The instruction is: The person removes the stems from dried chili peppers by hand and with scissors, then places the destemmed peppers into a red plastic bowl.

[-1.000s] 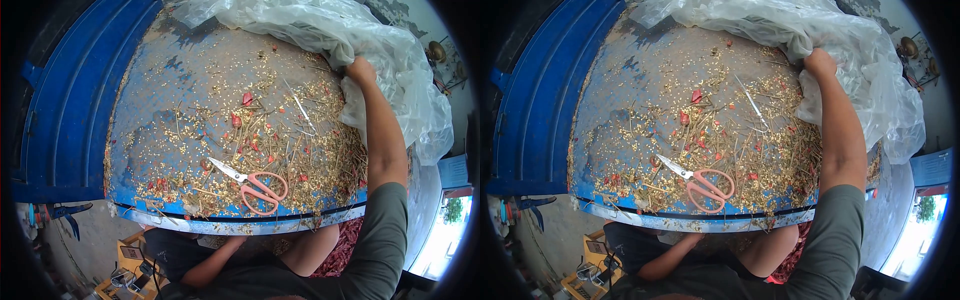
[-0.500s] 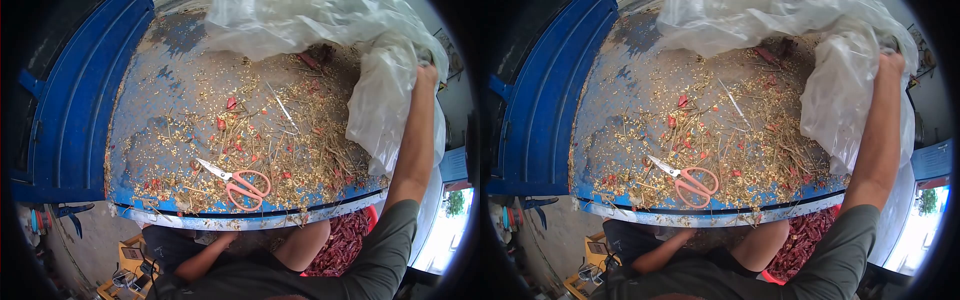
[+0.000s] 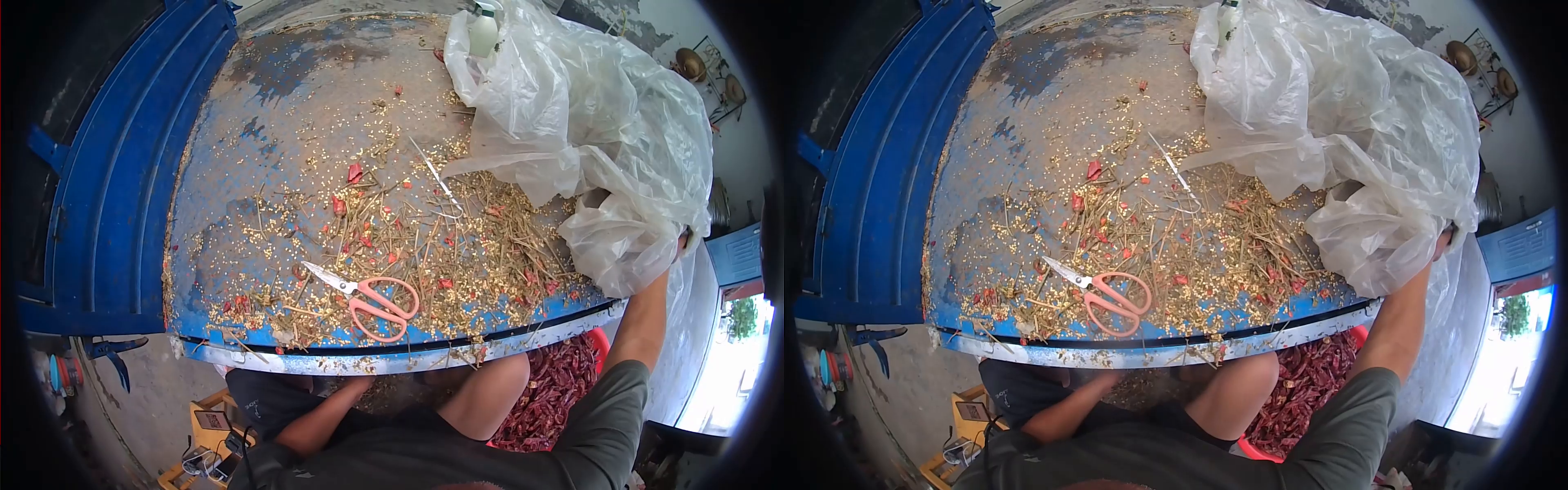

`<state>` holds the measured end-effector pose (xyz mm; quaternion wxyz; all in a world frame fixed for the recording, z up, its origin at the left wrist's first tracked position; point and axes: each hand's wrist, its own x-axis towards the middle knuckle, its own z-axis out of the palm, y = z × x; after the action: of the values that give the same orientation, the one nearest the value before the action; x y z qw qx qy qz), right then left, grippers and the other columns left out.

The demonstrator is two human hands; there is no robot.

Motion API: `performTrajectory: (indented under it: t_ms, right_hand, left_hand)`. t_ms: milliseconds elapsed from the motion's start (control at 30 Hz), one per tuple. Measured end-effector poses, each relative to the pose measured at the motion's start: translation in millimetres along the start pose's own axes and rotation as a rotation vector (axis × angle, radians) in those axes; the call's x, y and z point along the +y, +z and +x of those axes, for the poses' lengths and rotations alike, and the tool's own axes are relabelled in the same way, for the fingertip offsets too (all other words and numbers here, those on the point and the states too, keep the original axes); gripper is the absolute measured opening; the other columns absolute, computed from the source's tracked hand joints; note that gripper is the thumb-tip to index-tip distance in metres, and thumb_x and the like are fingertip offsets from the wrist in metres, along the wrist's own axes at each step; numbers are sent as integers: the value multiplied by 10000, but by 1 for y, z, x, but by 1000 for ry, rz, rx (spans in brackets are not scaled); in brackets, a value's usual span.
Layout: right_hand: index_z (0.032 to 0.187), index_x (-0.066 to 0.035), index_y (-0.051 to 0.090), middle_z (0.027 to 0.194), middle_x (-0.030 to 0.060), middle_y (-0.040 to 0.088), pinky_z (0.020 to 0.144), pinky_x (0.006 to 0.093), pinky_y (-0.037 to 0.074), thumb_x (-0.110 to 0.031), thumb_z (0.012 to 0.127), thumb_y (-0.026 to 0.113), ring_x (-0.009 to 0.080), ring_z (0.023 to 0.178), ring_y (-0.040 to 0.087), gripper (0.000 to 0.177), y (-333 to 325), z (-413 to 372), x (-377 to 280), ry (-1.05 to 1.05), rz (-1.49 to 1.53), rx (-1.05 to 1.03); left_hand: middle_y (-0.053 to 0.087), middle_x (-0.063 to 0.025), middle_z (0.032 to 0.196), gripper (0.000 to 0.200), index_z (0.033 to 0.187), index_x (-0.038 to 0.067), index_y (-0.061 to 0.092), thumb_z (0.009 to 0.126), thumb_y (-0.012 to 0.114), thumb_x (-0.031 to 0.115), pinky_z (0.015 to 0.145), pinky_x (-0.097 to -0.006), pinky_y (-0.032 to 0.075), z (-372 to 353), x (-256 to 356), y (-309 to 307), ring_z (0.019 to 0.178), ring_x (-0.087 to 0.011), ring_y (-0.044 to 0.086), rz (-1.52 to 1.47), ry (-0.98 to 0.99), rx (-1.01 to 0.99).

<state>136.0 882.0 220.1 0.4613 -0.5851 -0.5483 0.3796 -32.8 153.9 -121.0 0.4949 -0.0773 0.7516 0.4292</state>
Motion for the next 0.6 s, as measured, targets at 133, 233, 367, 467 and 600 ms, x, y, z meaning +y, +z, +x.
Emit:
performTrajectory:
  t_ms: [133,233,367,467,600]
  right_hand:
    - [1279,43,602,1191,191,672,996,395,484,-336,908,671,347,1098,645,536,35,36,-75,-364,-151,30]
    - [1284,39,602,1192,192,672,1003,395,480,-338,906,672,349,1102,643,538,94,64,-139,-696,-321,-50]
    - [1332,-37,593,1239,171,654,1011,363,456,-272,816,751,307,1143,620,589,238,154,-129,-1204,-889,-274]
    - [1377,-72,565,1279,152,635,1002,348,457,-175,816,743,256,1160,609,597,367,54,-118,-935,-1156,-414]
    - [1358,-62,576,1270,147,639,998,347,456,-175,814,744,253,1154,610,580,454,-82,-101,-767,-1205,-578]
  left_hand:
    - [633,-82,960,243,1114,44,619,917,607,186,750,-364,459,1,1,3,859,-211,592,-11,-11,1]
    - [636,-85,972,251,1121,43,617,916,609,186,759,-366,460,4,3,3,871,-215,594,-30,-17,9]
    - [639,-89,987,261,1132,42,615,914,611,186,771,-370,460,12,4,6,886,-220,597,-46,-26,20]
    - [641,-91,999,269,1140,42,613,912,613,186,781,-372,461,14,8,4,897,-224,599,-69,-38,33]
    - [644,-95,1015,281,1150,41,611,910,615,187,793,-376,461,14,9,3,912,-229,602,-94,-54,35]
